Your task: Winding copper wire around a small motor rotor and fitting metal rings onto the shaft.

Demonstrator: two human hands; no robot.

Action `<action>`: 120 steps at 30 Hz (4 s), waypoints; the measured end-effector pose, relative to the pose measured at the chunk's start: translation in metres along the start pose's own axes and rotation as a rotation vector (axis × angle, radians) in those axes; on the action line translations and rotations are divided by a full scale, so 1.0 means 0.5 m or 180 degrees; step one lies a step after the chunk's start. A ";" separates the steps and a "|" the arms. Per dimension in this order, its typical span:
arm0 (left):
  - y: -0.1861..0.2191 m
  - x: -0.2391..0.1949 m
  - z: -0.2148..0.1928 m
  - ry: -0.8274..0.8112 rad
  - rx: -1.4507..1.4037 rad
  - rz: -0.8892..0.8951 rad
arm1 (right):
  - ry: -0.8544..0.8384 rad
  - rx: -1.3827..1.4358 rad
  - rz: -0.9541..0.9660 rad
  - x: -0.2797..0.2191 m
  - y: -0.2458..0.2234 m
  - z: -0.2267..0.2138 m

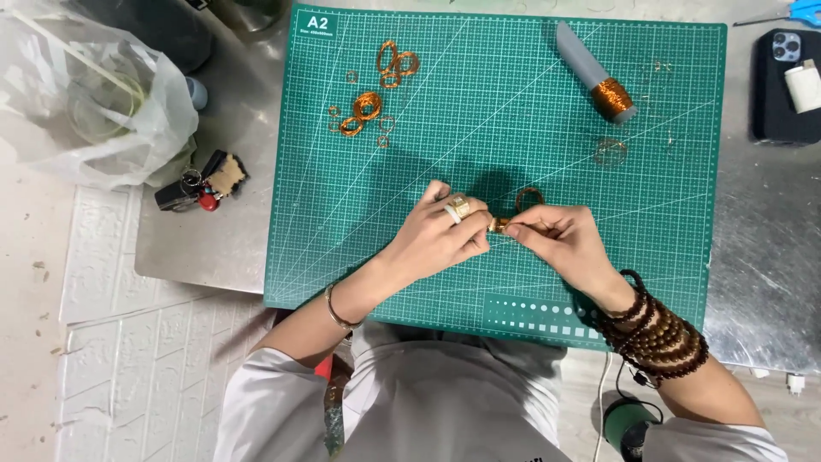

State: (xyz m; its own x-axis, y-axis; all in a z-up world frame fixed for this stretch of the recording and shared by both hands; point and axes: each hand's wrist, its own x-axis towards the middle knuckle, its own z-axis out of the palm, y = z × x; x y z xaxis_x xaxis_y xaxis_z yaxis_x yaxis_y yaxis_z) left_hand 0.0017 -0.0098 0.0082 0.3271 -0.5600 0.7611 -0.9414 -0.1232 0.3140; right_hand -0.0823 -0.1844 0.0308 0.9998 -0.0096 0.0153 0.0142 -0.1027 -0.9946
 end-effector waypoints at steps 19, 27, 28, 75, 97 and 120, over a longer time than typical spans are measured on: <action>-0.007 0.001 -0.020 -0.0438 -0.0405 -0.0274 | 0.0142 -0.0350 -0.0167 0.001 -0.007 -0.001; -0.002 0.003 -0.026 -0.0438 -0.0266 -0.0318 | 0.0466 -0.3302 -0.1839 -0.012 -0.027 0.000; -0.001 0.003 -0.025 -0.0448 -0.0261 -0.0323 | 0.0499 -0.3418 -0.1902 -0.013 -0.032 0.002; 0.002 0.002 -0.015 -0.0495 -0.0145 -0.0182 | -0.0150 -0.0632 -0.0199 0.003 -0.020 -0.004; -0.022 -0.030 -0.014 -0.0472 0.0000 -0.0531 | -0.0051 -0.0589 -0.0274 -0.010 0.008 -0.012; -0.026 -0.019 -0.053 -0.1749 -0.0758 -0.1234 | 0.0152 -0.0462 -0.0158 -0.002 0.003 -0.015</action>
State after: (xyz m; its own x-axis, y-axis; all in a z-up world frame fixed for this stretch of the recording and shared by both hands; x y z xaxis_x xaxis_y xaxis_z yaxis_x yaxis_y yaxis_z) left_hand 0.0130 0.0191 0.0120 0.4870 -0.8518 0.1931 -0.7017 -0.2499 0.6672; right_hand -0.0835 -0.1919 0.0299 0.9962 -0.0480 0.0723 0.0583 -0.2468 -0.9673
